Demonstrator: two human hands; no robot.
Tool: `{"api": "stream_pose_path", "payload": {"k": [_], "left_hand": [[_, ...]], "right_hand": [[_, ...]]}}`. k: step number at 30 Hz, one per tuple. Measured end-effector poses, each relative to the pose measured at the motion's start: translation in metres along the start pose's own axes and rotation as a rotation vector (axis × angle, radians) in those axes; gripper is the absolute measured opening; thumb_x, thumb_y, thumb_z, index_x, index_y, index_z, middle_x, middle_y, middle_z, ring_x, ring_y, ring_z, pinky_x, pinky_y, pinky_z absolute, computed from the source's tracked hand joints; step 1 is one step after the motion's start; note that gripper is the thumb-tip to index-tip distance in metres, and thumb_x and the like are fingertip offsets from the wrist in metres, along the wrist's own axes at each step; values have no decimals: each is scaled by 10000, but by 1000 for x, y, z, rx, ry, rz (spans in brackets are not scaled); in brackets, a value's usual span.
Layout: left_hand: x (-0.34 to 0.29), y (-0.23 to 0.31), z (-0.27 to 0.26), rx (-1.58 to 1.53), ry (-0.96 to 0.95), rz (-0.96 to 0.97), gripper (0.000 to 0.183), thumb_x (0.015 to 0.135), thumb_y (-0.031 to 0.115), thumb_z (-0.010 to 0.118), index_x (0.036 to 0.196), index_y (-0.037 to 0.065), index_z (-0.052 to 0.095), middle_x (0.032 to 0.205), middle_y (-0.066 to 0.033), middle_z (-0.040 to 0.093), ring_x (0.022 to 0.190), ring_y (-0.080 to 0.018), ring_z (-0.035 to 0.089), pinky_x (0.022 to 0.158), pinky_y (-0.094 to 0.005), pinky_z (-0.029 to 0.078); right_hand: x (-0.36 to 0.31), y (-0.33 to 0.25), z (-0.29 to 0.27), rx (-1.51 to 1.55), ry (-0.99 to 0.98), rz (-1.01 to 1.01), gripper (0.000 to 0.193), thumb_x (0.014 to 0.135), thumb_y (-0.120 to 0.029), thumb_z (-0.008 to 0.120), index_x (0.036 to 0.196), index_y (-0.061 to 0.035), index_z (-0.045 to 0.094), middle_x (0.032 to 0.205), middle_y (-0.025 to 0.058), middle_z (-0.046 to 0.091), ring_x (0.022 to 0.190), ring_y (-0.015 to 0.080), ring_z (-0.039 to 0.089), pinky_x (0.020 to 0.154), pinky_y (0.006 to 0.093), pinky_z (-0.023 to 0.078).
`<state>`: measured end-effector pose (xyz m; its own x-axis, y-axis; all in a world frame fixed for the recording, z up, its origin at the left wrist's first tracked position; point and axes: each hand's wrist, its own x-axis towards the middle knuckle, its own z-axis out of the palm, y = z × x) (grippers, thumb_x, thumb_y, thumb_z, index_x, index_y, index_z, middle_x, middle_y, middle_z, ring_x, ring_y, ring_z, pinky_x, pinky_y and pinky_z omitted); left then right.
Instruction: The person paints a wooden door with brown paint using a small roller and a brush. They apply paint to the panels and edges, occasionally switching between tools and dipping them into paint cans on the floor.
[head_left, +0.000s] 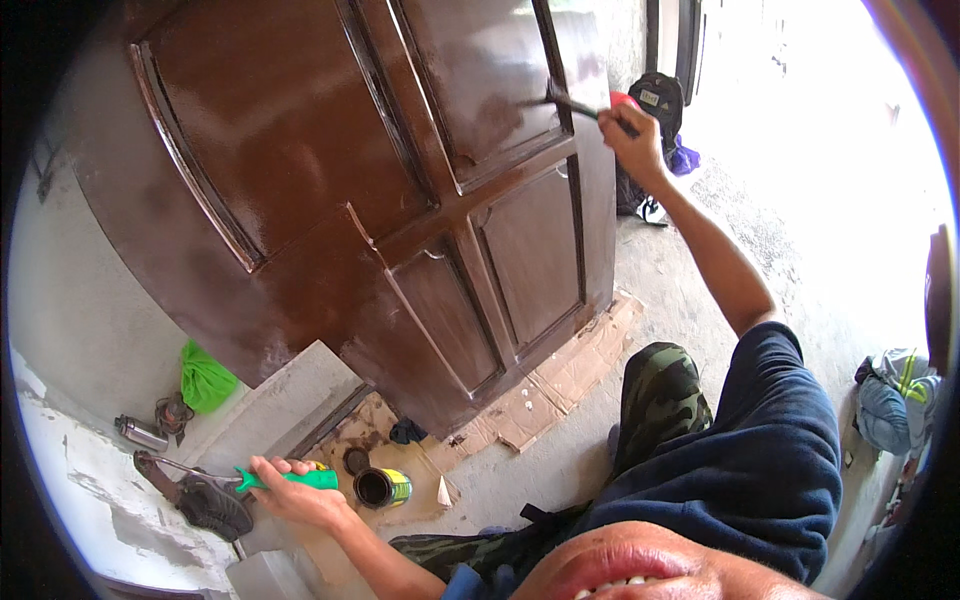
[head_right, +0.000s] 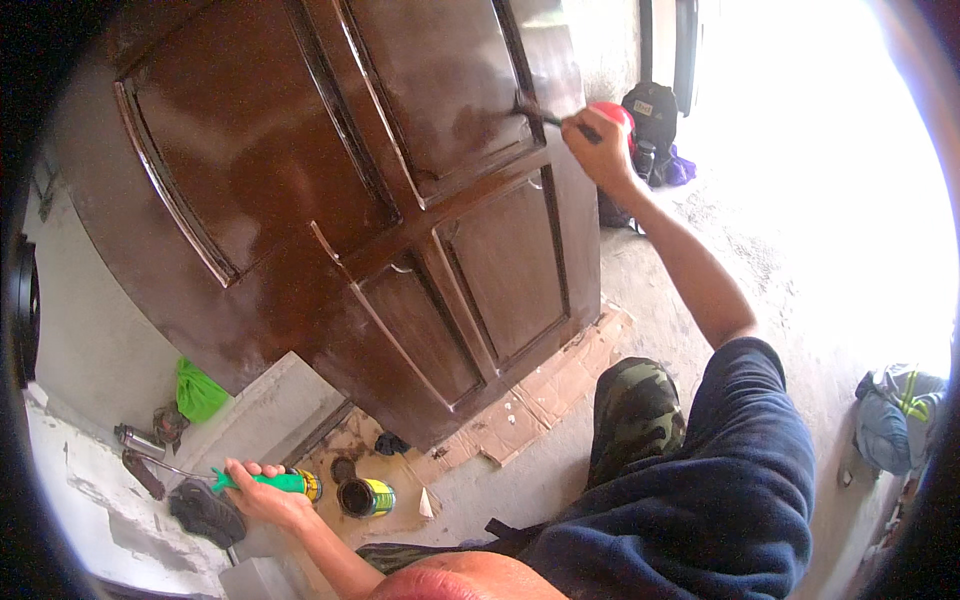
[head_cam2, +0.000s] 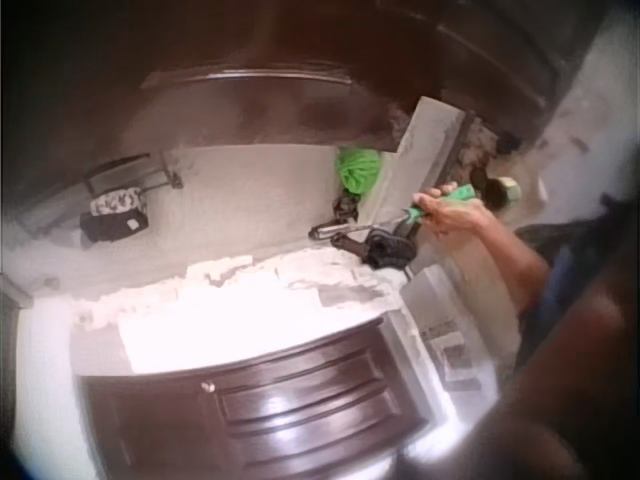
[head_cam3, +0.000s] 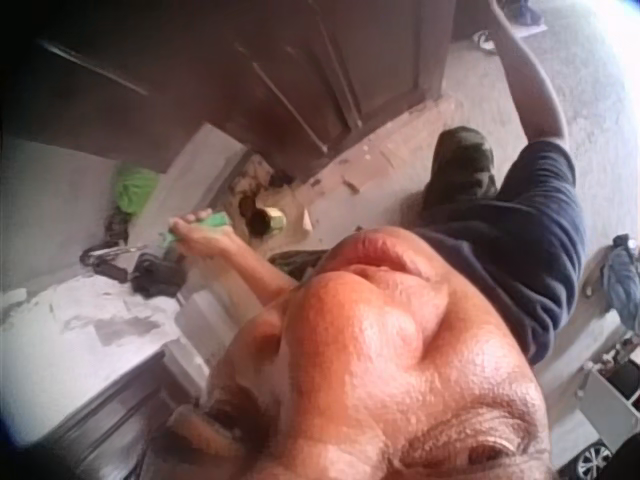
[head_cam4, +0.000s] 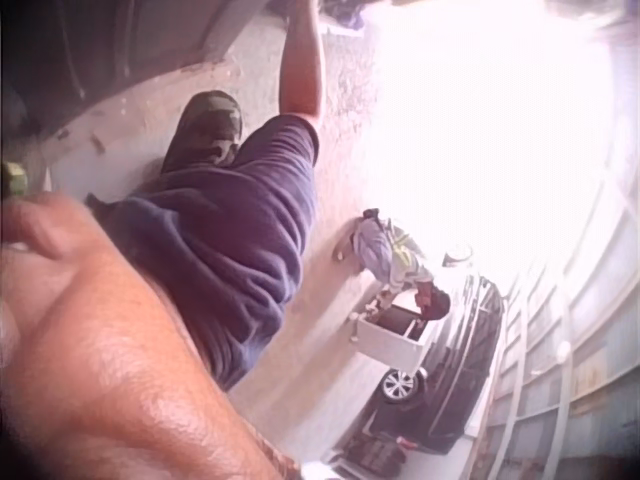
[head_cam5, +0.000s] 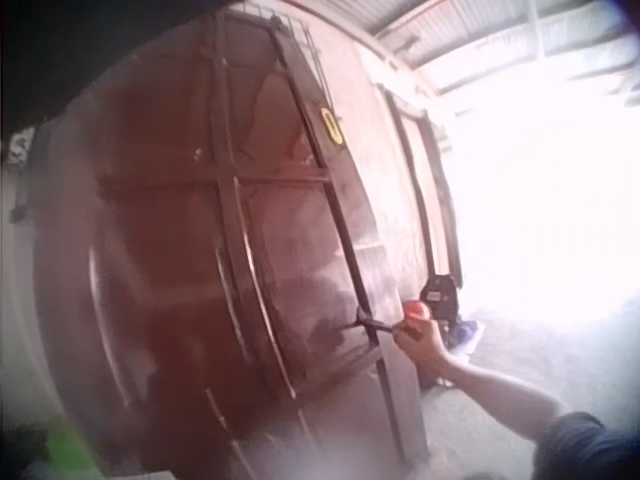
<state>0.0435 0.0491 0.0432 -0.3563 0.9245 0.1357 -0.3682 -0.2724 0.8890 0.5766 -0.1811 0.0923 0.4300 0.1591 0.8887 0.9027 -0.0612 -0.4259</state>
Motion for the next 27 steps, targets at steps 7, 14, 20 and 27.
{"api": "stream_pose_path", "payload": {"k": [7, 14, 20, 27], "left_hand": [[-3, 1, 5, 21, -7, 57, 311, 980, 287, 650, 1047, 26, 495, 761, -13, 446, 559, -95, 435, 483, -251, 391], [-3, -4, 6, 41, -13, 67, 292, 977, 266, 643, 1037, 34, 477, 768, -27, 467, 568, -110, 453, 492, -254, 405], [3, -8, 0, 42, -17, 104, 250, 994, 257, 625, 1016, 47, 489, 751, -14, 454, 559, -100, 444, 483, -246, 399], [12, -20, -2, 55, 2, 109, 267, 999, 259, 618, 1111, 35, 526, 759, -10, 453, 557, -103, 440, 484, -259, 401]], "right_hand": [[42, -23, -17, -241, -173, 191, 227, 843, -208, 666, 805, 15, 686, 618, 74, 615, 585, 130, 564, 595, 330, 491], [128, -14, 6, 499, 264, 27, 233, 856, -208, 662, 741, -5, 659, 596, 34, 591, 499, 121, 547, 452, 292, 441], [16, -9, -14, 8, -118, 286, 205, 844, -191, 688, 803, 10, 680, 655, 82, 625, 630, 91, 564, 600, 301, 483], [156, -3, -7, 223, 3, 81, 264, 821, -208, 673, 616, -50, 625, 518, 3, 535, 462, 87, 506, 445, 286, 403]]}}
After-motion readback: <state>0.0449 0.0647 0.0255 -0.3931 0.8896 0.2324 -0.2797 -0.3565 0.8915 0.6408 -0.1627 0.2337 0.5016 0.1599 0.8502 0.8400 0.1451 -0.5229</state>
